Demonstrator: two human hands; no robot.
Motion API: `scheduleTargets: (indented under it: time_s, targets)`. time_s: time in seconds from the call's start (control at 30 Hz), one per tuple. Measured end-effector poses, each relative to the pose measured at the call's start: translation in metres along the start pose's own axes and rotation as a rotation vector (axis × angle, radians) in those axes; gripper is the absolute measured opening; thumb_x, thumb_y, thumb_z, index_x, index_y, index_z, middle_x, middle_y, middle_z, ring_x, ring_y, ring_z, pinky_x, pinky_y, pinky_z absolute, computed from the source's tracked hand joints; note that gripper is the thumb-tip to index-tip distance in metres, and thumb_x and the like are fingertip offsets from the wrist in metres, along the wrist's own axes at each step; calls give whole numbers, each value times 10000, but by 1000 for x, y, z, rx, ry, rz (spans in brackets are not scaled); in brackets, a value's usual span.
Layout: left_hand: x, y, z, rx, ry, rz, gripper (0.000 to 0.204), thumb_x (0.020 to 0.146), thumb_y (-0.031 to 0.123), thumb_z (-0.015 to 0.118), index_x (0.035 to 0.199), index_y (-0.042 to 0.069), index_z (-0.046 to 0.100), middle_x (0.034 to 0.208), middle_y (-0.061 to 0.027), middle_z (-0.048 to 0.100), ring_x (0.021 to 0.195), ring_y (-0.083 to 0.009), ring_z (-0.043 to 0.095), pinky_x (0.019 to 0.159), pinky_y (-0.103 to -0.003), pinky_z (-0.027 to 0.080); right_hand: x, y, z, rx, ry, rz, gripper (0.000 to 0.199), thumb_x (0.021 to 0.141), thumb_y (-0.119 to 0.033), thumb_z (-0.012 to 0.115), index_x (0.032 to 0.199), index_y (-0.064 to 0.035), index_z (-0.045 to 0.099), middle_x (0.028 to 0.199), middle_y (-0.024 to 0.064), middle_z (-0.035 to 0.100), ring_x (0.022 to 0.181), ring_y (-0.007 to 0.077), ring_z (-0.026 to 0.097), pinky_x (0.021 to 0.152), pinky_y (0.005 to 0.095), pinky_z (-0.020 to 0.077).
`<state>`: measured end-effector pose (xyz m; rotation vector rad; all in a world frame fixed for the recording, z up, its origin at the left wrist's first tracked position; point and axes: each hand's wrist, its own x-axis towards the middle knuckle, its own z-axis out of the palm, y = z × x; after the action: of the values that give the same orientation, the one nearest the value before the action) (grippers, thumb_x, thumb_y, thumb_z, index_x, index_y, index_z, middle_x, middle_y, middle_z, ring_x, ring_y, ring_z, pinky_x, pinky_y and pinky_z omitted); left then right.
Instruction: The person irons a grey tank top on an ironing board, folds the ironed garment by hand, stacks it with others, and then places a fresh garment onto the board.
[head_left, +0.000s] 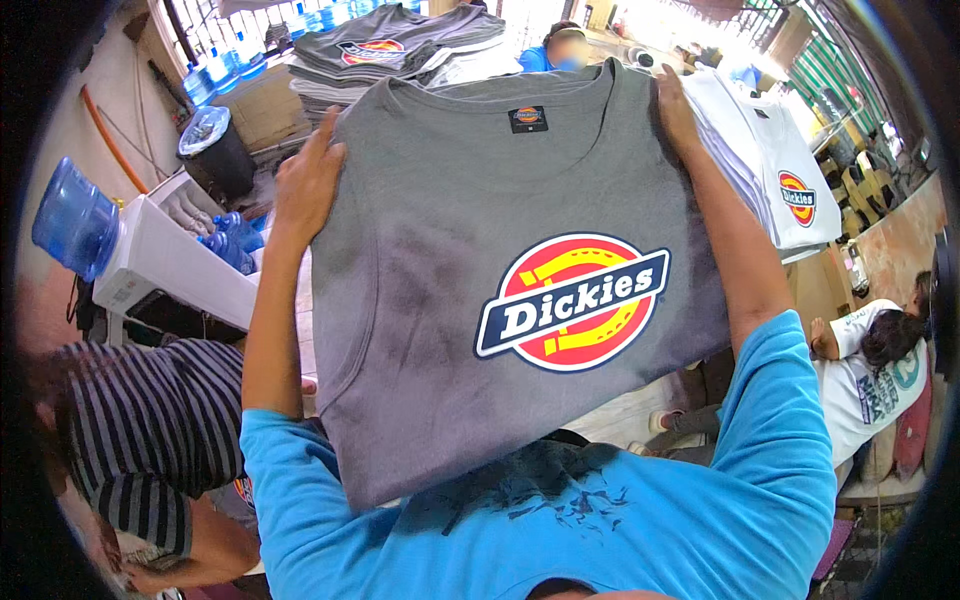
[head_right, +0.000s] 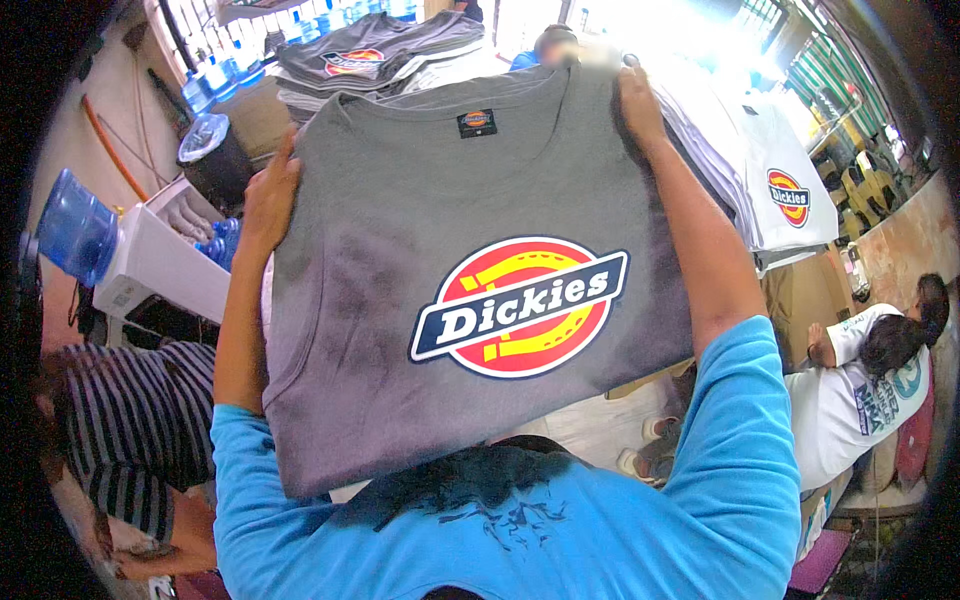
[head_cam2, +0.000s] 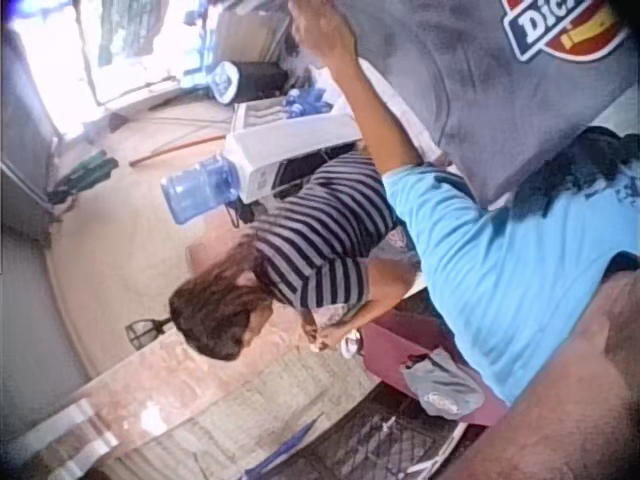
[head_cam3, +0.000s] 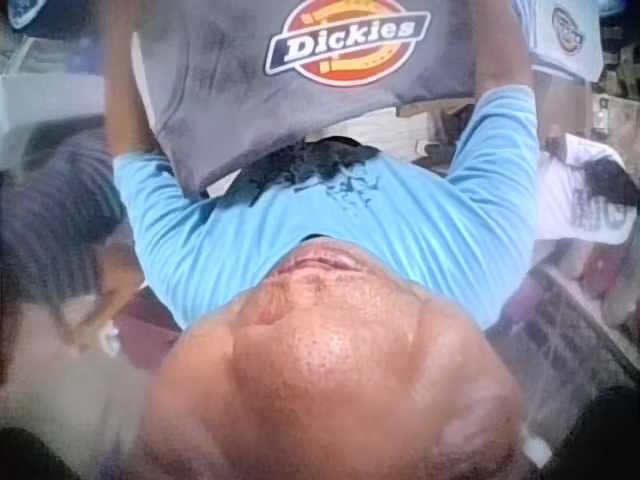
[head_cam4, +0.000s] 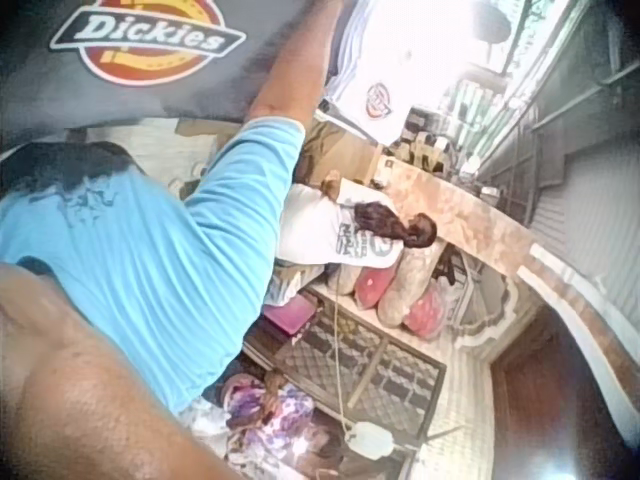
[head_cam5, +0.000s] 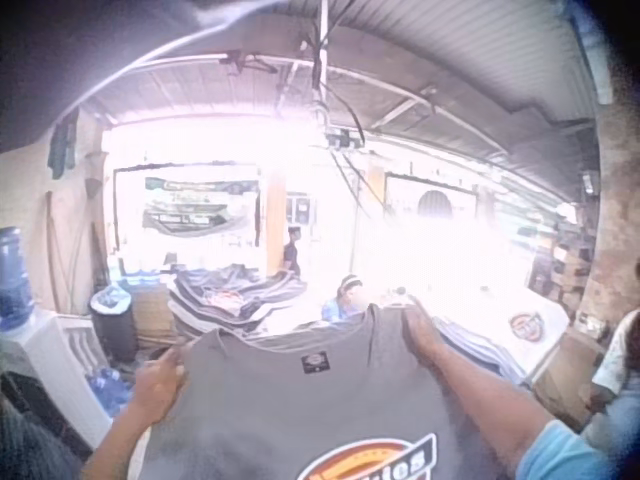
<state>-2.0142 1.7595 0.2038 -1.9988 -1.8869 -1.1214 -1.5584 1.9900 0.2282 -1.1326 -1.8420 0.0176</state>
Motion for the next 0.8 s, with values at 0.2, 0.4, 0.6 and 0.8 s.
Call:
scheduleTargets:
  time_s: [0.2,0.4,0.6,0.8]
  targets:
    - [-13,-8,-16,173,178,-112,243,850,265,528,944,44,559,953,-123,557,866,-306,547,749,-353,426,-6,-1,-17,-274,-109,163,327,893,-338,405,985,-36,488,891,262,584,866,424,550,751,470,411]
    - [-6,-27,-12,-54,135,19,243,848,258,548,862,16,527,862,-116,527,751,-265,510,694,-323,409,7,-8,-17,-336,-107,169,312,900,-338,399,978,-40,447,867,241,588,861,422,551,734,472,409]
    - [-2,-52,-10,-293,72,-140,220,846,234,566,867,18,532,779,-33,508,687,-121,456,628,-249,377,16,19,-5,-81,-4,154,346,868,-353,453,997,-34,485,878,222,599,874,377,572,735,421,424]
    - [9,-54,-4,-328,32,-188,150,837,181,580,883,39,564,761,27,501,651,-45,411,590,-193,340,33,28,-6,35,-205,216,396,827,-380,524,1037,-44,535,941,173,621,866,284,592,762,337,441]
